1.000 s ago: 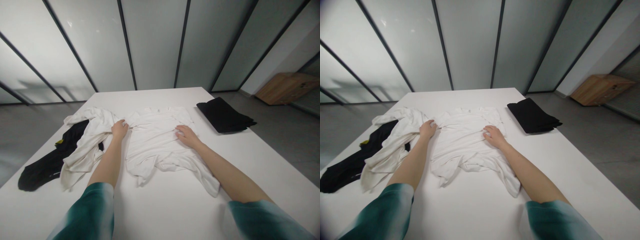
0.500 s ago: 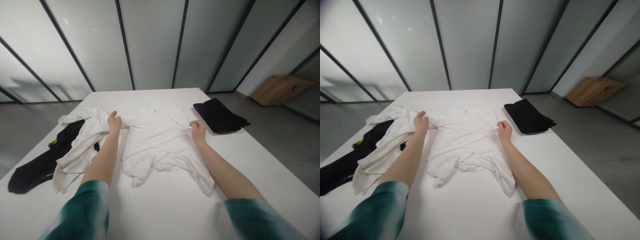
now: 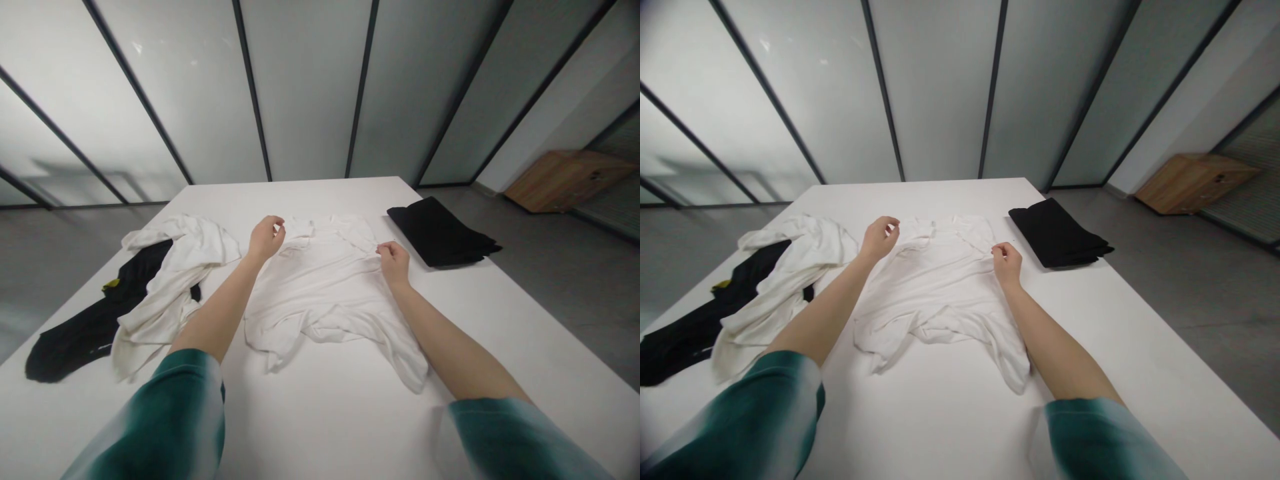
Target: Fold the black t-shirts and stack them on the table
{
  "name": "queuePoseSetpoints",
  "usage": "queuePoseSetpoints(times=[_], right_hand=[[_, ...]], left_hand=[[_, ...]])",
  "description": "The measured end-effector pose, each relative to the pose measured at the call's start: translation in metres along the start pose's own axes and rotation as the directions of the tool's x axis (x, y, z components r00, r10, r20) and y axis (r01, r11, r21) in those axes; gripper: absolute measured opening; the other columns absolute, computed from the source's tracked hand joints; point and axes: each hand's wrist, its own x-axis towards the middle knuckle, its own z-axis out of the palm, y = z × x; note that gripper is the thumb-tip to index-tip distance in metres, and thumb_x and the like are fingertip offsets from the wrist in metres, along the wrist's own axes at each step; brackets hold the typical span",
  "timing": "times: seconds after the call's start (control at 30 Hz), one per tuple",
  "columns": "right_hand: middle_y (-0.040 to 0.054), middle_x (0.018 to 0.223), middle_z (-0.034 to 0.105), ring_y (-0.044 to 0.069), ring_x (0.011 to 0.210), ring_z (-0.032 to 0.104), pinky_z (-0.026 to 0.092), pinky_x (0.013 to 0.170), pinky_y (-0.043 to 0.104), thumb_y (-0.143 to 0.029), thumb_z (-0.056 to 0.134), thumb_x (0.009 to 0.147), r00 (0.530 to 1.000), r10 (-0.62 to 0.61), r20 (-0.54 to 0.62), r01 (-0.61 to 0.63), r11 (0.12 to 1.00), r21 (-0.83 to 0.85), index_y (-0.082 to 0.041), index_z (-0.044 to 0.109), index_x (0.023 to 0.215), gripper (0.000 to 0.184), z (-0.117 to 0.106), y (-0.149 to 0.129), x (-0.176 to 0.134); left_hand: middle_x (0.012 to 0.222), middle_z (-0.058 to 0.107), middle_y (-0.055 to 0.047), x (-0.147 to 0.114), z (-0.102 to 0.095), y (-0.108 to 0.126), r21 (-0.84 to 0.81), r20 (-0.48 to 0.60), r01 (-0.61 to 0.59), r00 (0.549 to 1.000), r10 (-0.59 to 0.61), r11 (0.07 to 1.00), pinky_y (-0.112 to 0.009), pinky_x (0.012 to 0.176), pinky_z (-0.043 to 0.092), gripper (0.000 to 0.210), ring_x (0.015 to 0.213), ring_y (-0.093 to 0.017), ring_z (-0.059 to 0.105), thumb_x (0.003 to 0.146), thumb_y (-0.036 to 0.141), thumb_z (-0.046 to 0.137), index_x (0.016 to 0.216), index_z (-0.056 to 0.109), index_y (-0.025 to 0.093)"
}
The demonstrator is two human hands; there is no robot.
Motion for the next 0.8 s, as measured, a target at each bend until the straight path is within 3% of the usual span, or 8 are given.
queuePoseSetpoints(times=[0.1,0.2,0.37,0.5,0.67,0.73,0.8], right_hand=[[0.0010,0.061,0.064,0.020,0.065,0.059,0.047,0.064,0.032,-0.034,0.051,0.071,1.000,-0.002,0.019,0.002,1.000,-0.011,-0.023,0.060,0.064,0.016,0.002,-0.001,0.000],[0.0008,0.061,0.064,0.020,0.065,0.058,0.046,0.063,0.031,-0.035,0.051,0.070,0.999,0.002,0.043,-0.002,1.000,0.000,-0.022,0.060,0.063,0.017,0.003,-0.002,0.000],[0.0007,0.059,0.064,0.019,0.063,0.058,0.046,0.064,0.032,-0.036,0.052,0.070,0.997,0.014,0.077,-0.015,1.000,0.008,-0.022,0.061,0.063,0.018,0.003,-0.003,-0.001],[0.0011,0.059,0.063,0.019,0.063,0.058,0.046,0.063,0.032,-0.035,0.052,0.070,0.996,0.020,0.088,-0.020,1.000,0.004,-0.022,0.061,0.063,0.017,0.002,-0.003,-0.001],[0.0004,0.059,0.063,0.019,0.062,0.057,0.045,0.063,0.031,-0.034,0.053,0.071,0.994,0.040,0.100,-0.040,0.999,0.005,-0.022,0.061,0.063,0.017,0.002,-0.003,-0.002],[0.0008,0.059,0.063,0.019,0.062,0.057,0.045,0.063,0.032,-0.033,0.053,0.071,0.994,0.045,0.096,-0.046,0.999,0.004,-0.021,0.061,0.062,0.017,0.002,-0.005,-0.002],[0.0011,0.059,0.063,0.019,0.062,0.057,0.044,0.063,0.031,-0.032,0.053,0.070,0.995,0.047,0.094,-0.047,0.999,0.002,-0.021,0.061,0.061,0.016,0.002,-0.007,-0.003]], left_hand=[[0.123,0.066,-0.013,-0.027,0.017,-0.014,0.066,0.158,-0.063,0.986,0.052,0.996,-0.040,0.102,0.045,0.039,0.111,-0.027,0.060,0.084,0.024,0.054,0.121,0.065,0.015],[0.126,0.064,-0.014,-0.046,0.030,-0.021,0.114,0.227,-0.068,0.973,0.041,0.991,-0.042,0.103,0.044,0.042,0.117,-0.028,0.057,0.086,0.019,0.049,0.126,0.063,0.017],[0.113,0.067,-0.014,-0.047,0.034,-0.026,0.085,0.165,0.042,0.985,-0.055,0.996,-0.042,0.102,0.045,0.034,0.111,-0.028,0.060,0.088,0.018,0.046,0.113,0.069,0.018],[0.102,0.069,-0.009,-0.044,0.032,-0.033,-0.125,0.068,0.142,0.989,-0.134,0.982,-0.038,0.095,0.050,0.022,0.101,-0.024,0.062,0.083,0.025,0.050,0.096,0.067,0.018],[0.070,0.061,-0.001,-0.045,0.027,-0.042,-0.366,0.064,0.392,0.916,-0.397,0.844,-0.031,0.062,0.052,0.021,0.066,-0.019,0.061,0.080,0.027,0.043,0.086,0.061,0.018],[0.071,0.062,-0.002,-0.046,0.023,-0.043,-0.305,0.053,0.383,0.921,-0.386,0.872,-0.033,0.068,0.053,0.019,0.071,-0.020,0.062,0.079,0.026,0.044,0.079,0.061,0.019],[0.086,0.067,-0.006,-0.047,0.020,-0.040,-0.164,0.014,0.268,0.963,-0.269,0.950,-0.038,0.086,0.051,0.015,0.091,-0.023,0.064,0.076,0.025,0.051,0.079,0.064,0.019]])
